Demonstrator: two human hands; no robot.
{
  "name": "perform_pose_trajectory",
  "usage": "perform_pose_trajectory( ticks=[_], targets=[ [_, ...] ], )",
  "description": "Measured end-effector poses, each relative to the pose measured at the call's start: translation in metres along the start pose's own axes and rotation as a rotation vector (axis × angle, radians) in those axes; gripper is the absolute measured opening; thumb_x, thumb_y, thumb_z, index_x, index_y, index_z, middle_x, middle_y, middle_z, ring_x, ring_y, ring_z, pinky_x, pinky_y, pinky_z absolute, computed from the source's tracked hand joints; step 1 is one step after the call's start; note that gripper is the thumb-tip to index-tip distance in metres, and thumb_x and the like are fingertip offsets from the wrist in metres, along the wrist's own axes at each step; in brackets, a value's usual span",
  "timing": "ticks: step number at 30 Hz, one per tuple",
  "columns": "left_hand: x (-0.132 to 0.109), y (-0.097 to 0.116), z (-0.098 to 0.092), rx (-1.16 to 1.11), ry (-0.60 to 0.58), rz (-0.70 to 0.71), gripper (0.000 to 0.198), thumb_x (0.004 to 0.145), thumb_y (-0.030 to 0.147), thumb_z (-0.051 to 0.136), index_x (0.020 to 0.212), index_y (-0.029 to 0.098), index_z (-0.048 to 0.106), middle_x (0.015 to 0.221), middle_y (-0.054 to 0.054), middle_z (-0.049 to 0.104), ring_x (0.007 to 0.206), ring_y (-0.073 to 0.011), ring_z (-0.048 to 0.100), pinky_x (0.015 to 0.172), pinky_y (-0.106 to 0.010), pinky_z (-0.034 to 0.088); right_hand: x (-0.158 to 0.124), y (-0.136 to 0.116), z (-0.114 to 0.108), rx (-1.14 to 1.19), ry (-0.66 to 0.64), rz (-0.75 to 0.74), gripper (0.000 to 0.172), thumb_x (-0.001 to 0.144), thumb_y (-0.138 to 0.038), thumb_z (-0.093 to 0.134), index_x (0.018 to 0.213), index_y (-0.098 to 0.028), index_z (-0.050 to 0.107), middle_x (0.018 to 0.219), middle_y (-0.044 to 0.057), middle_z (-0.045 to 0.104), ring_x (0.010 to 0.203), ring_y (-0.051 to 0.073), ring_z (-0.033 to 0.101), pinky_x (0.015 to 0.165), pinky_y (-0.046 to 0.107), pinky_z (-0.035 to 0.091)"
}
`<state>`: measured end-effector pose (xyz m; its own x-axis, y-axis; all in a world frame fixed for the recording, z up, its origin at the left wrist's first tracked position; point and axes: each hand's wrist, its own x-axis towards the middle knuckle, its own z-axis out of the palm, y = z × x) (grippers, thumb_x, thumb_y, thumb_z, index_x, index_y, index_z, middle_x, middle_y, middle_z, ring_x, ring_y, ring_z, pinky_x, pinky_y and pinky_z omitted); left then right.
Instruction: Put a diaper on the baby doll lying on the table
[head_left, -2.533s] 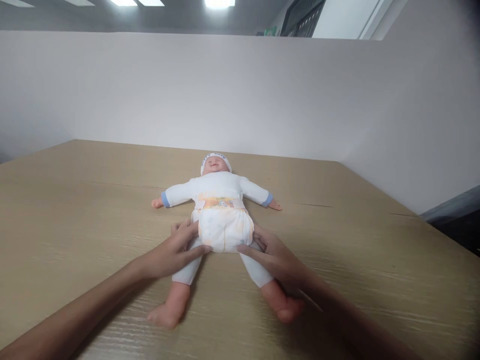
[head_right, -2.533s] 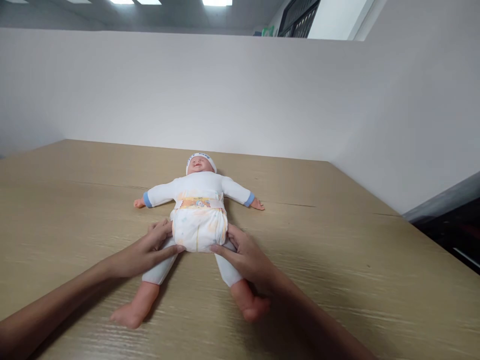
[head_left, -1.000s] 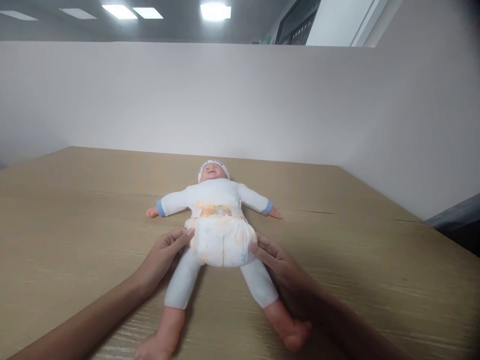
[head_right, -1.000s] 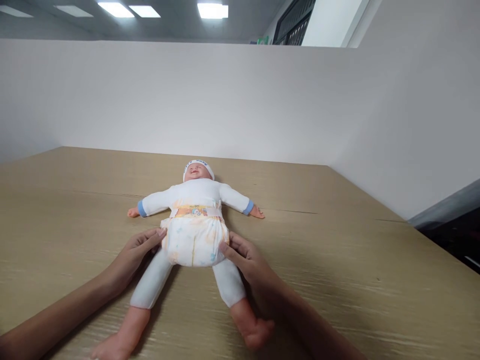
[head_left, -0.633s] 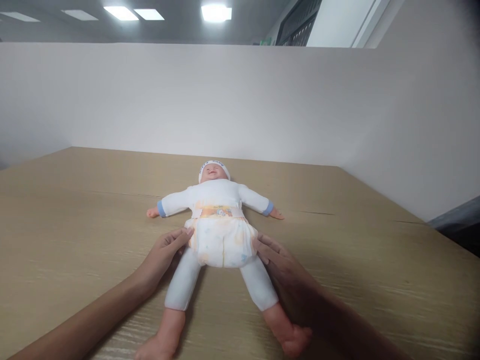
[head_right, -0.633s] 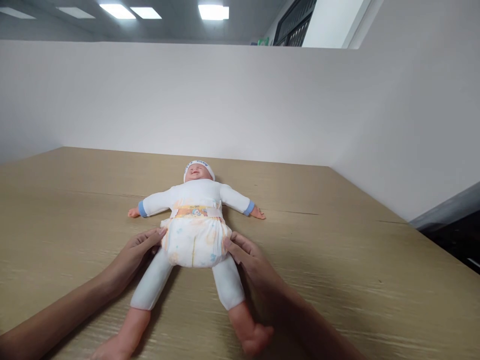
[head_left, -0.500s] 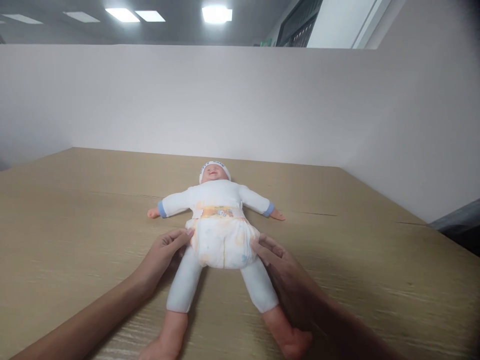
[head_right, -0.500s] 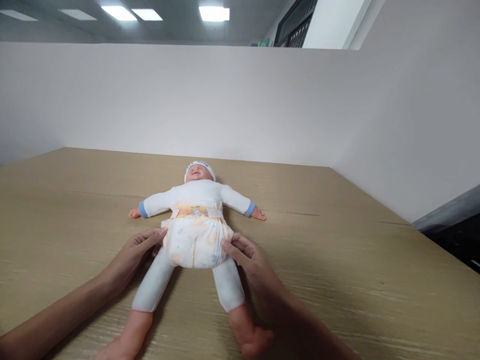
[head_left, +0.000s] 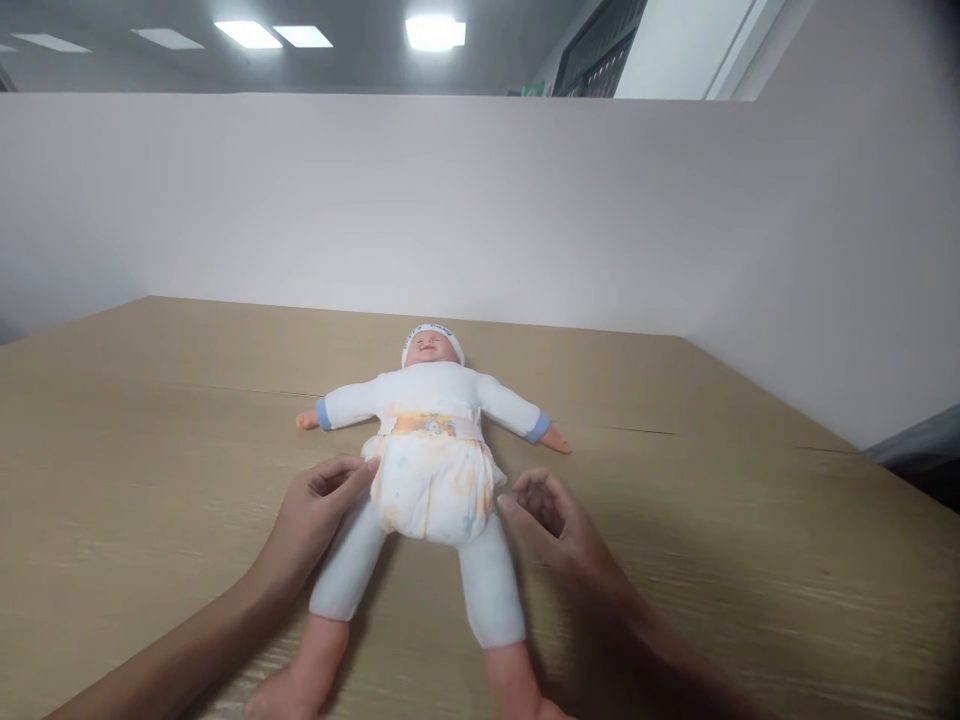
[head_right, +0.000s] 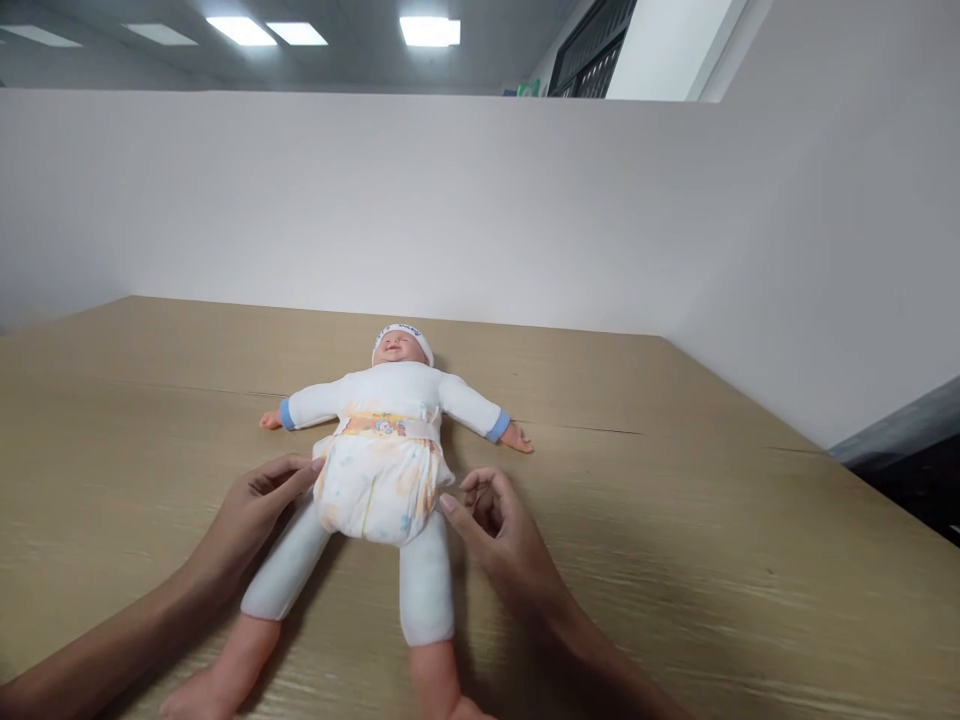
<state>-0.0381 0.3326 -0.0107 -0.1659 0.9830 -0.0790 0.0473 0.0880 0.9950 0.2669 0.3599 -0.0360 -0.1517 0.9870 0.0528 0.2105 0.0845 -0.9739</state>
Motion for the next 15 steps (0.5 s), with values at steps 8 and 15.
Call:
perform_pose_trajectory(
  ticks=[8,15],
  targets=[
    [0.007,-0.009,-0.004,0.097,0.195,0.156,0.048,0.093,0.062,0.079,0.119,0.025,0.063,0.114,-0.005,0.073,0.101,-0.0243,0.070,0.080,-0.034,0.054,-0.016,-0.013,0.001,-0.315,-0.012,-0.436,0.050,0.109,-0.042,0.062,0.158,-0.035,0.052,0.162,0.009,0.057,0.152,0.034,0.051,0.128,0.056,0.042],
    [0.001,-0.006,-0.003,0.309,0.007,0.336,0.033,0.109,0.051,0.060,0.122,0.023,0.073,0.133,-0.010,0.076,0.115,-0.0264,0.073,0.102,-0.043,0.056,-0.032,-0.006,0.013,-0.395,-0.225,-0.407,0.076,0.113,-0.036,0.053,0.180,-0.036,0.016,0.185,0.002,0.022,0.171,0.032,0.021,0.140,0.057,0.024]
  ],
)
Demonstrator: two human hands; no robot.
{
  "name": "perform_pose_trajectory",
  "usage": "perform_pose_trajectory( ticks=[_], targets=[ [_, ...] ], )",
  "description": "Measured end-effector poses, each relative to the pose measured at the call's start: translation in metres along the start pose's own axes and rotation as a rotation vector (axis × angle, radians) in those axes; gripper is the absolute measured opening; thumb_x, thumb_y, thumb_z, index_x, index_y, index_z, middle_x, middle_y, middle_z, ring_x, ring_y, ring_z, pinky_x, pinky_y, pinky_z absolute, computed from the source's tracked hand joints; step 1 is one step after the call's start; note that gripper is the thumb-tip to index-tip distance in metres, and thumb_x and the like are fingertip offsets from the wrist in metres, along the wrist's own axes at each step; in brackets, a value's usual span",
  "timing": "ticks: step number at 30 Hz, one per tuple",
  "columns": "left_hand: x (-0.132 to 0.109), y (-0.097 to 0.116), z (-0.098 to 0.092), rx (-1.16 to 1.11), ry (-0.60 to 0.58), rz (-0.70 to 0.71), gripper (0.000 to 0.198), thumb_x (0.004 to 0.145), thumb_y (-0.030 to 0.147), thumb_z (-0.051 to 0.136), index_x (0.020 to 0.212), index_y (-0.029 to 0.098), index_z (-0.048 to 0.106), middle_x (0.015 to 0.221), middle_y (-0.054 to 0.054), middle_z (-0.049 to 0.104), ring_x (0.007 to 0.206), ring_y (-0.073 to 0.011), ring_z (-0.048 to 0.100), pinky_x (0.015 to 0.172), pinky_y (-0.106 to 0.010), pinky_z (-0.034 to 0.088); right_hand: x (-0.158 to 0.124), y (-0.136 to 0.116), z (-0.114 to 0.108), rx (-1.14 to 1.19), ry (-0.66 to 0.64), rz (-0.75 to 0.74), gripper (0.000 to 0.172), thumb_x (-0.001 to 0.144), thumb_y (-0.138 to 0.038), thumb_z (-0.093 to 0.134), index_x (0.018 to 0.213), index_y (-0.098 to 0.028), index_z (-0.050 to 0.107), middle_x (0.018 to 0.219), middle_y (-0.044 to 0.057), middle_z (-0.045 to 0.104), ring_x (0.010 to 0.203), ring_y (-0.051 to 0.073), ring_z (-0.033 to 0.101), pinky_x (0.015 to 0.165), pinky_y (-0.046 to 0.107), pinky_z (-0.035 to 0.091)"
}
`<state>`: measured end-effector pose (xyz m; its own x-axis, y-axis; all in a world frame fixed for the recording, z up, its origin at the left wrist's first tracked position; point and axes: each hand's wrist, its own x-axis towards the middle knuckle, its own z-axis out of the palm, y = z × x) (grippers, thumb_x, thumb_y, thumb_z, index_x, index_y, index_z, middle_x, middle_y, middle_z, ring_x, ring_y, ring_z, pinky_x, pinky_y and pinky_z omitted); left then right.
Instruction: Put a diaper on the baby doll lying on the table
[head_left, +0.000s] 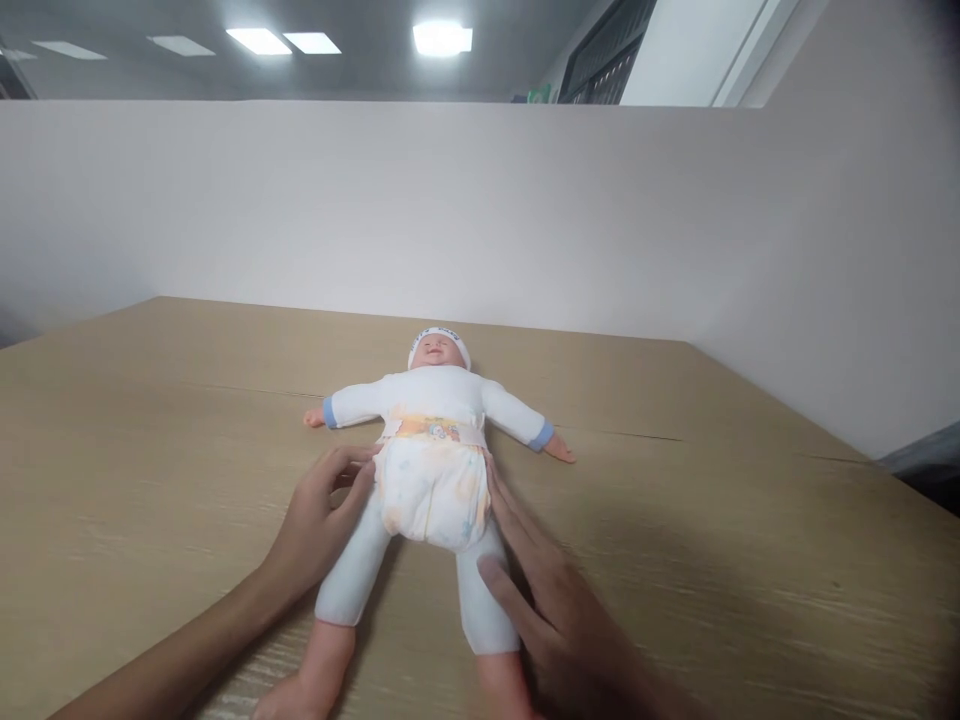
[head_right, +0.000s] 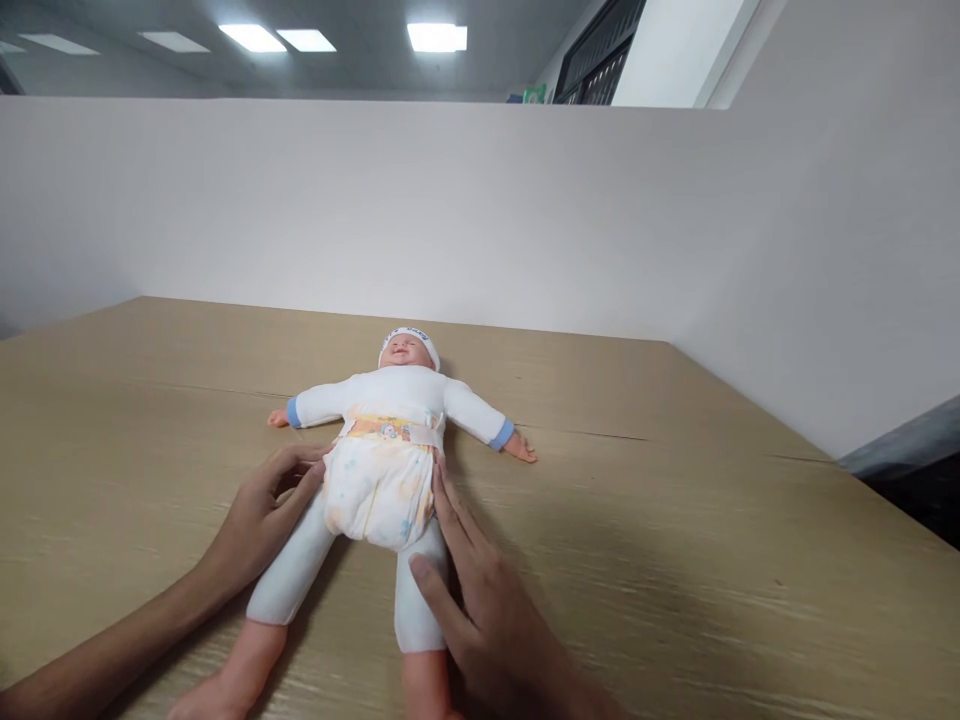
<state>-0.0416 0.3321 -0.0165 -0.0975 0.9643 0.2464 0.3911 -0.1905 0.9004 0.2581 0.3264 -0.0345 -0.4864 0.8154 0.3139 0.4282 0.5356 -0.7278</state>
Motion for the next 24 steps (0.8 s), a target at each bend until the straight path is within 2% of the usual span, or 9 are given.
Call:
perform_pose_trajectory(
  ticks=[4,7,10,12,15,18,20,22,24],
  targets=[
    [-0.004,-0.001,-0.001,0.067,-0.009,0.038,0.034,0.111,0.050,0.057,0.125,0.025,0.076,0.142,-0.010,0.072,0.121,-0.0276,0.071,0.104,-0.043,0.057,-0.005,0.006,0.006,0.020,-0.009,-0.012,0.084,0.111,-0.033,0.056,0.180,-0.039,0.008,0.184,-0.002,0.023,0.170,0.034,0.019,0.140,0.052,0.026],
    [-0.007,-0.003,-0.002,0.128,0.038,0.084,0.036,0.112,0.047,0.056,0.140,0.029,0.069,0.147,-0.008,0.069,0.126,-0.0277,0.069,0.109,-0.046,0.056,-0.005,0.005,0.004,-0.056,0.014,-0.032,0.081,0.112,-0.033,0.054,0.180,-0.039,0.010,0.184,0.000,0.023,0.170,0.034,0.021,0.139,0.057,0.028],
    [-0.007,-0.004,-0.004,0.251,0.099,0.239,0.041,0.113,0.039,0.056,0.153,0.032,0.059,0.156,-0.008,0.065,0.138,-0.0286,0.062,0.116,-0.049,0.051,-0.001,0.000,-0.002,-0.197,0.147,-0.146,0.078,0.112,-0.028,0.052,0.180,-0.034,0.014,0.184,0.004,0.026,0.170,0.034,0.026,0.136,0.062,0.033],
    [-0.006,-0.003,-0.006,0.357,0.064,0.375,0.040,0.114,0.031,0.053,0.152,0.032,0.062,0.156,-0.007,0.065,0.141,-0.0285,0.060,0.118,-0.048,0.047,0.002,-0.002,-0.007,-0.271,0.194,-0.261,0.079,0.110,-0.022,0.053,0.180,-0.030,0.016,0.182,0.007,0.030,0.168,0.034,0.030,0.135,0.062,0.037],
    [-0.006,-0.002,-0.013,0.480,0.025,0.491,0.036,0.113,0.024,0.052,0.141,0.031,0.072,0.146,-0.005,0.074,0.130,-0.0271,0.066,0.112,-0.045,0.048,0.007,-0.001,-0.013,-0.305,0.139,-0.350,0.075,0.109,-0.017,0.054,0.177,-0.030,0.026,0.176,0.007,0.044,0.163,0.031,0.043,0.132,0.058,0.042],
    [-0.009,-0.005,-0.022,0.534,0.044,0.491,0.031,0.112,0.026,0.052,0.128,0.027,0.078,0.128,-0.005,0.081,0.114,-0.0268,0.069,0.102,-0.043,0.051,0.011,0.005,-0.014,-0.283,0.110,-0.351,0.068,0.109,-0.013,0.054,0.172,-0.032,0.039,0.168,0.006,0.055,0.155,0.028,0.054,0.129,0.054,0.047],
    [-0.012,-0.009,-0.027,0.549,0.039,0.427,0.033,0.113,0.031,0.049,0.114,0.025,0.081,0.110,-0.006,0.083,0.101,-0.0270,0.070,0.093,-0.042,0.051,0.012,0.008,-0.015,-0.270,0.148,-0.371,0.066,0.108,-0.010,0.054,0.169,-0.034,0.045,0.162,0.005,0.062,0.150,0.027,0.060,0.132,0.055,0.042],
    [-0.012,-0.014,-0.031,0.552,0.039,0.326,0.042,0.115,0.037,0.044,0.096,0.024,0.079,0.092,-0.006,0.080,0.090,-0.0267,0.068,0.085,-0.042,0.049,0.013,0.011,-0.017,-0.271,0.231,-0.380,0.066,0.107,-0.008,0.054,0.166,-0.037,0.048,0.156,0.002,0.068,0.144,0.026,0.065,0.137,0.057,0.031],
    [-0.007,-0.018,-0.033,0.544,0.050,0.247,0.048,0.116,0.042,0.040,0.087,0.024,0.073,0.084,-0.005,0.075,0.086,-0.0266,0.066,0.083,-0.041,0.048,0.016,0.017,-0.021,-0.300,0.334,-0.361,0.065,0.107,-0.009,0.055,0.164,-0.038,0.050,0.152,0.002,0.070,0.142,0.026,0.066,0.139,0.059,0.023]
  ],
)
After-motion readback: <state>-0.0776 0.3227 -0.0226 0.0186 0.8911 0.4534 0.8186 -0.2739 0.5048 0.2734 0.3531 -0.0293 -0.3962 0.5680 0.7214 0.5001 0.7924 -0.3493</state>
